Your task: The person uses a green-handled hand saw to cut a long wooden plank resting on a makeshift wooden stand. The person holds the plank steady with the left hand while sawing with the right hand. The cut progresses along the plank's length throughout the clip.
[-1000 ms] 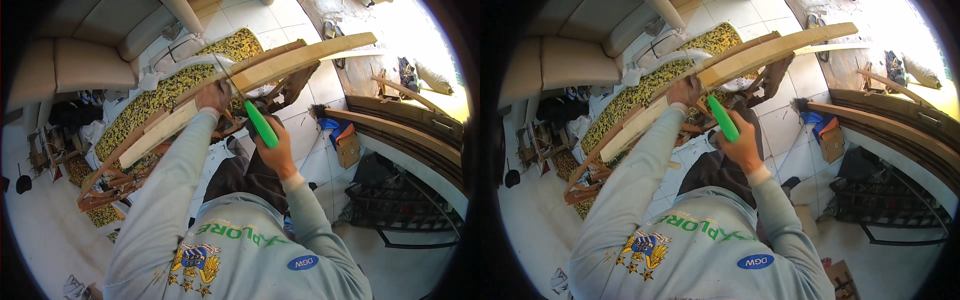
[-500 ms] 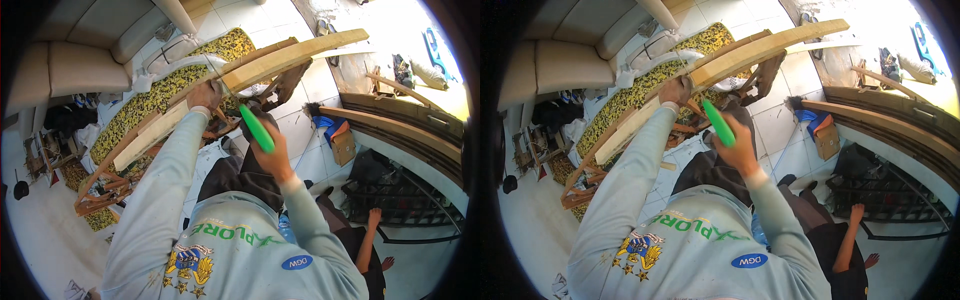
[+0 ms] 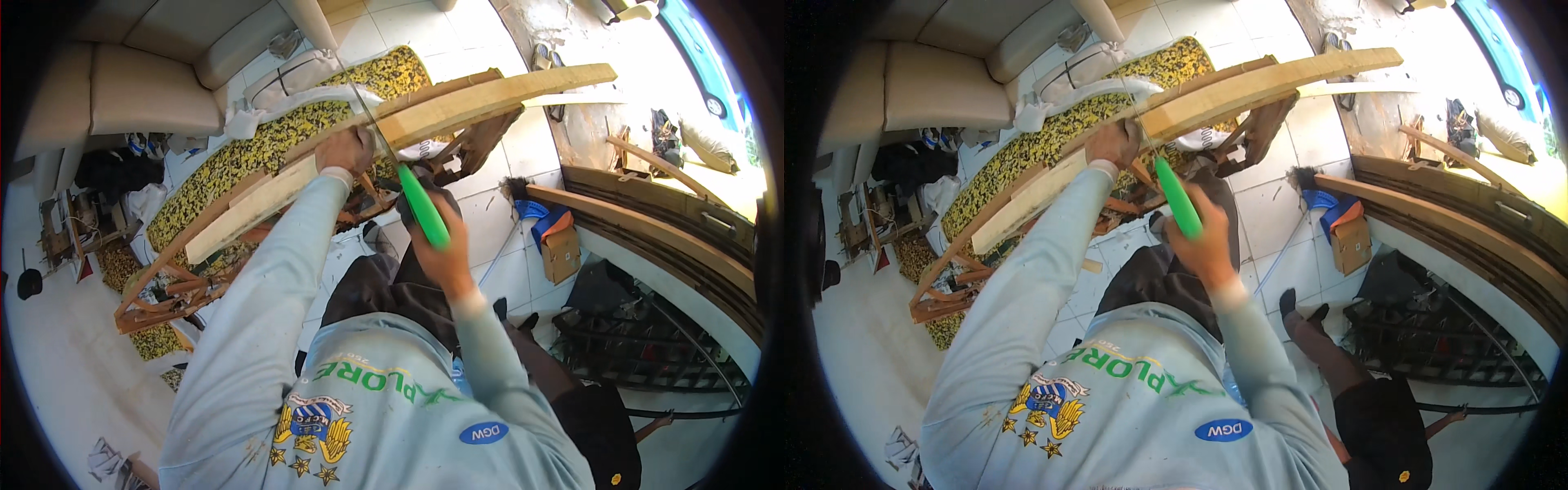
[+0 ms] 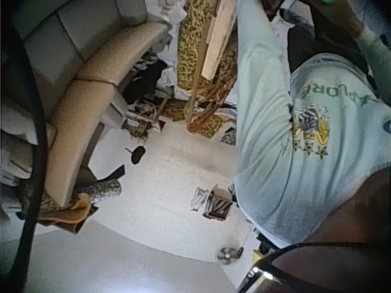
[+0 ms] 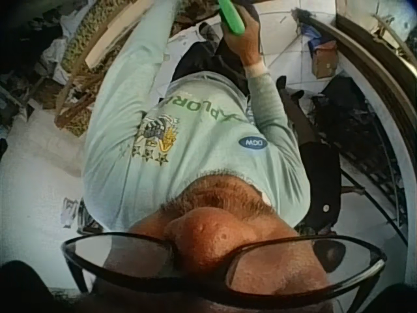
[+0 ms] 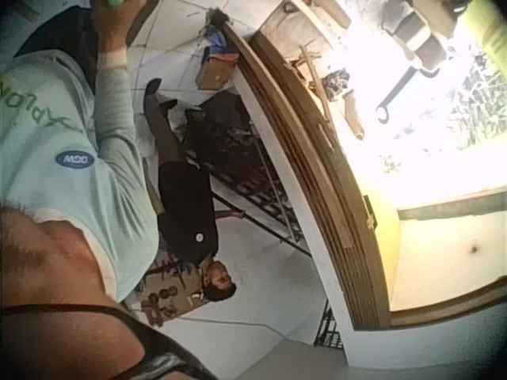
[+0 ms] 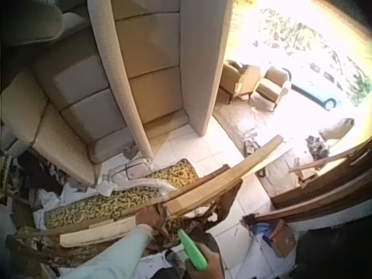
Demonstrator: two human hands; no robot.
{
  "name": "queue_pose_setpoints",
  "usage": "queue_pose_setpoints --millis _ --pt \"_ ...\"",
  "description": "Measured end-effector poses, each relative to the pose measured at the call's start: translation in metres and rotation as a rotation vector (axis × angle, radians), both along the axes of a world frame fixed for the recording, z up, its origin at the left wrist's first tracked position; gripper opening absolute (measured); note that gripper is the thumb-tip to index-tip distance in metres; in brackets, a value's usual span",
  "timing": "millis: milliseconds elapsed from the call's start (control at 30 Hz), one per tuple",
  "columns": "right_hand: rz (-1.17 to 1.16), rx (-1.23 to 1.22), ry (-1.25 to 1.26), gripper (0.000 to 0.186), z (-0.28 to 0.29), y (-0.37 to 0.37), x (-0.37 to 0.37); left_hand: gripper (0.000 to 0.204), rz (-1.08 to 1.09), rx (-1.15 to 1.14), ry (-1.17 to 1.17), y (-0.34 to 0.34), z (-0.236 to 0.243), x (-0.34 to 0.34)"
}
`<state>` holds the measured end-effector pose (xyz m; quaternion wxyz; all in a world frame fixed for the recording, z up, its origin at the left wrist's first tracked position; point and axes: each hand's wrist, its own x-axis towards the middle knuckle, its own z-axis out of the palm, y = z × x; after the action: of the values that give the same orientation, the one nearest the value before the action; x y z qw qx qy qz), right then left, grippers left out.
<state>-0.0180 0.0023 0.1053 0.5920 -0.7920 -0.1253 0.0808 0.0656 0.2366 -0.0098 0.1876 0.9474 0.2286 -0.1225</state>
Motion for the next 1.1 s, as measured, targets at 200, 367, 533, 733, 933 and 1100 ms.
queue_pose_setpoints --millis 200,367,533,733,933,1100 --pt "0.041 -0.126 0.154 0.045 0.035 -0.067 -0.057 0.059 0.022 -0.018 0.071 0.001 0.001 -0.013" --pt "-0.047 -0.098 -0.006 0.032 -0.031 0.044 0.057 0.061 -0.026 -0.051 0.128 -0.005 0.009 0.013" --pt "0.010 -0.059 0.049 0.039 0.014 -0.022 -0.019 0.061 0.004 -0.027 0.027 0.005 0.003 -0.002" --pt "0.015 -0.124 0.006 0.040 0.025 -0.040 -0.035 0.060 0.007 0.005 0.024 -0.001 0.005 -0.003" --pt "-0.024 -0.092 0.099 0.040 -0.016 0.036 0.031 0.059 -0.018 -0.035 0.075 -0.003 0.008 -0.001" --pt "0.025 -0.100 0.098 0.050 0.053 -0.082 -0.083 0.062 0.029 -0.023 0.026 0.005 0.003 -0.003"
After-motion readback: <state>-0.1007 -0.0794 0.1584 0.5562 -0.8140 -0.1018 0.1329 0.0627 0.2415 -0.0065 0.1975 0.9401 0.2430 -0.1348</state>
